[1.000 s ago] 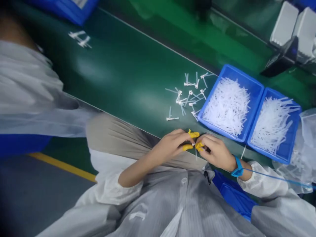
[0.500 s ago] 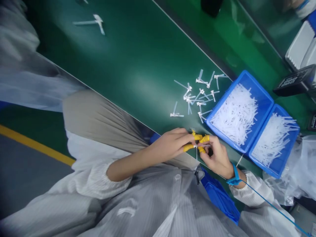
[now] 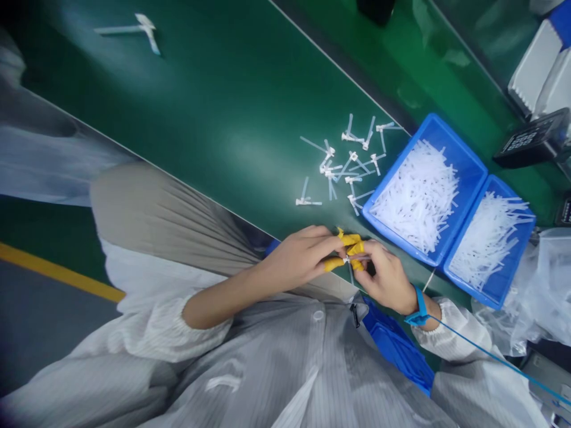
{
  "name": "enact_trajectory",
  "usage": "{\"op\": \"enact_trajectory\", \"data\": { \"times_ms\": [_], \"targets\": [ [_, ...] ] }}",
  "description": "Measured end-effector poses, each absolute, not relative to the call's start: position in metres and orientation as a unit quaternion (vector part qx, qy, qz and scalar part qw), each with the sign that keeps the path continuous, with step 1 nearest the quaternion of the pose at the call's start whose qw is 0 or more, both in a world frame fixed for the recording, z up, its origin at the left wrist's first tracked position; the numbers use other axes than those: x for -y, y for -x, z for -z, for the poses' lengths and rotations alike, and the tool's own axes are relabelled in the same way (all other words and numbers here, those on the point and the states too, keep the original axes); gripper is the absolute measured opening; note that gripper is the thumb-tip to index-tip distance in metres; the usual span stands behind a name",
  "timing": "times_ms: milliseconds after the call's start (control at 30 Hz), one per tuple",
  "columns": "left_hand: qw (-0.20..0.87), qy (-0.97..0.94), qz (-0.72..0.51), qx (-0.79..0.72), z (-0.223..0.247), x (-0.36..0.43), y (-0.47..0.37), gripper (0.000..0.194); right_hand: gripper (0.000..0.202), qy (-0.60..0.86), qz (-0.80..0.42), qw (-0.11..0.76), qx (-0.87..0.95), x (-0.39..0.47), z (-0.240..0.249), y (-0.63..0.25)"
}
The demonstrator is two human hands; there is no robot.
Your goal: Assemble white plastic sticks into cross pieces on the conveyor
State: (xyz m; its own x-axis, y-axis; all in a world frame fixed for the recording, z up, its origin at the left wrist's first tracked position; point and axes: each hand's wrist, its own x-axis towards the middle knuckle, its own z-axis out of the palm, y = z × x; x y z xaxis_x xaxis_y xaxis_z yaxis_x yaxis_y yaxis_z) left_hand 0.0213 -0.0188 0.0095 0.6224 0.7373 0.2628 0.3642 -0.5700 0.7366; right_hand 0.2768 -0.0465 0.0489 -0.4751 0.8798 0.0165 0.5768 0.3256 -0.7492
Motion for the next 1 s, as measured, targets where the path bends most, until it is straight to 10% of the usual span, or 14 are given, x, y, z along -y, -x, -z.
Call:
{"op": "enact_trajectory", "data": {
  "times_ms": [700,1000],
  "targets": [
    [0.33,-0.823,-0.262,-0.381,-0.006,0.022,-0.029,0.029,0.014,0.415,-0.278,0.123,0.857,0.037,-0.073,-0.264],
    [0.336,-0.827,-0.272,-0.36,-0.003,0.021,-0.025,0.04,0.044,0.412,-0.301,0.174,0.843,0.042,-0.063,-0.272]
  ]
}}
